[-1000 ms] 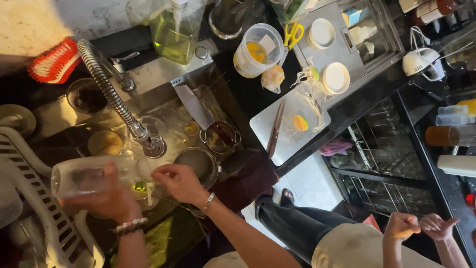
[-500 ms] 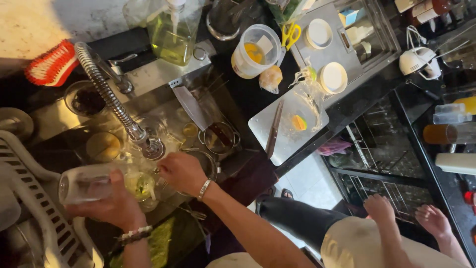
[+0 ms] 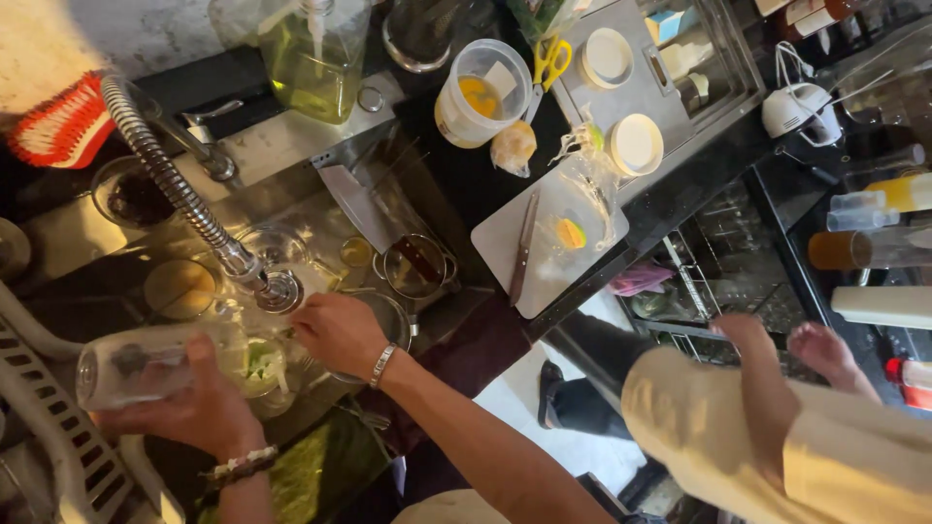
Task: Prepare a beverage by shaking and pouring, then wash the used glasses and equipment in a sink.
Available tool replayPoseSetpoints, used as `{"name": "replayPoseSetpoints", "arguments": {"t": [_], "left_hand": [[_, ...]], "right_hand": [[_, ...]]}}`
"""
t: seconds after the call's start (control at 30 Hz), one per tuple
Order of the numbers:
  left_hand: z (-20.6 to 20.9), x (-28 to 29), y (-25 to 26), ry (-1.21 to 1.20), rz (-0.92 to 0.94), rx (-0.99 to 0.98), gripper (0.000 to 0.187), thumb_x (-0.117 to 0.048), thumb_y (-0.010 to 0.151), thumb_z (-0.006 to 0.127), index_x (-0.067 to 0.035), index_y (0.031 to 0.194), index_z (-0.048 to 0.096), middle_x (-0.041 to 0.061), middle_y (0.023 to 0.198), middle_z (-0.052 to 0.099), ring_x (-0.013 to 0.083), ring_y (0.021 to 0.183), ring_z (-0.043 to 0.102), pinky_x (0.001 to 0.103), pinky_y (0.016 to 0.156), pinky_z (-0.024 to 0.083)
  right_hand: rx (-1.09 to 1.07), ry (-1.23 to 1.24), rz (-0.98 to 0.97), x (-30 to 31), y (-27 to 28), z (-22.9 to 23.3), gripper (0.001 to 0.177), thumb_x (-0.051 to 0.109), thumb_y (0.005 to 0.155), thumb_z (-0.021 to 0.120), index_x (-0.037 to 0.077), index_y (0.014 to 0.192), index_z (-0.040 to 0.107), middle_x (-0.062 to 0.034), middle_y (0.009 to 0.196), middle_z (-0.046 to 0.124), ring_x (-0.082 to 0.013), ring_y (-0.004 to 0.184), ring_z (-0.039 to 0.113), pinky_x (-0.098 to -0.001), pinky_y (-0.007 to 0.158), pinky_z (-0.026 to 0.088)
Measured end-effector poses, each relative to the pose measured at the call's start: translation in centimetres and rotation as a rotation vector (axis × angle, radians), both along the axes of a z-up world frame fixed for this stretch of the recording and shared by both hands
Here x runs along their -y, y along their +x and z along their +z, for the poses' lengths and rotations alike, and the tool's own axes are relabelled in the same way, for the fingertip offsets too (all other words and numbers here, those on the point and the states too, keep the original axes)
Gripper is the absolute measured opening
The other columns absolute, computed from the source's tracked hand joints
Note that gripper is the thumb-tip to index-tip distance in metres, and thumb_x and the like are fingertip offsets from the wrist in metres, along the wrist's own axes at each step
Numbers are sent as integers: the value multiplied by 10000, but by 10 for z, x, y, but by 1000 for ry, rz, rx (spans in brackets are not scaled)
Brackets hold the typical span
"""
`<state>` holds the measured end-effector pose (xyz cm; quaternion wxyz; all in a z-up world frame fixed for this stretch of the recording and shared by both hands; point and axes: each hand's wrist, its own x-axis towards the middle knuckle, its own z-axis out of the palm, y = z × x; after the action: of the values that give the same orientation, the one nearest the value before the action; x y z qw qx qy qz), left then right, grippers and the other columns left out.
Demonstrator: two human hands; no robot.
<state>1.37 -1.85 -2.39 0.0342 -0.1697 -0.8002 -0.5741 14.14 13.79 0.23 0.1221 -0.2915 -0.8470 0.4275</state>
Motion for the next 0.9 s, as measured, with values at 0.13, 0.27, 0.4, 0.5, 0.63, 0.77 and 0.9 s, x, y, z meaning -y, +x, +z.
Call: {"name": "replayPoseSetpoints", "arguments": {"t": [0.13,0.27,0.4,0.5,0.63,0.77,0.9], "left_hand": [[-8,3,1,62,-15,-4,901,-107,973,778,-8,1565,106,229,1528,373,290,1289,541,396,1096,550],[-7,2,3,53,-9,-20,864,-29,989,757,-24,1579,126,226,1548,331,294,1316,514,392,1085,499],[51,-35,16,215,-30,77,820,-30,963,798,-17,1467,150,218,1450,333,297,1297,498,401,1133,576],[41,-28,15,186,-45,50,838,-9,997,797,-21,1494,123,210,1485,301,301,1340,477,402,1177,569],[47,-32,15,175,-46,75,868,-40,1038,824,-40,1550,123,219,1553,343,310,1364,501,421,1188,517],[58,-36,14,180,-46,87,923,-60,994,803,-36,1548,65,229,1572,286,349,1490,444,470,1272,444],[25,-17,10,64,-57,-19,900,-35,1032,792,-25,1515,33,242,1528,268,383,1505,435,508,1283,421]], "right_hand": [[1,7,9,-2,1,-3,214,202,891,632,115,1019,779,-61,995,708,-280,950,681,-420,846,555],[-6,16,-14,-3,1,-4,201,204,890,637,122,1003,781,-57,1002,704,-275,950,686,-406,843,563],[4,13,-9,-6,1,-1,191,228,919,649,126,1015,779,-53,994,689,-267,932,682,-404,823,556],[2,11,-3,-9,-1,7,201,214,880,668,140,1027,783,-58,987,670,-264,908,682,-405,813,555],[28,57,25,-12,-2,7,158,188,870,689,137,979,791,-62,981,665,-271,878,679,-414,803,551],[6,66,45,-13,-1,4,146,176,893,685,121,980,789,-59,987,665,-268,854,675,-415,791,550],[-1,92,48,-11,-2,-1,125,177,902,696,115,967,782,-61,984,666,-269,867,675,-423,801,549]]}}
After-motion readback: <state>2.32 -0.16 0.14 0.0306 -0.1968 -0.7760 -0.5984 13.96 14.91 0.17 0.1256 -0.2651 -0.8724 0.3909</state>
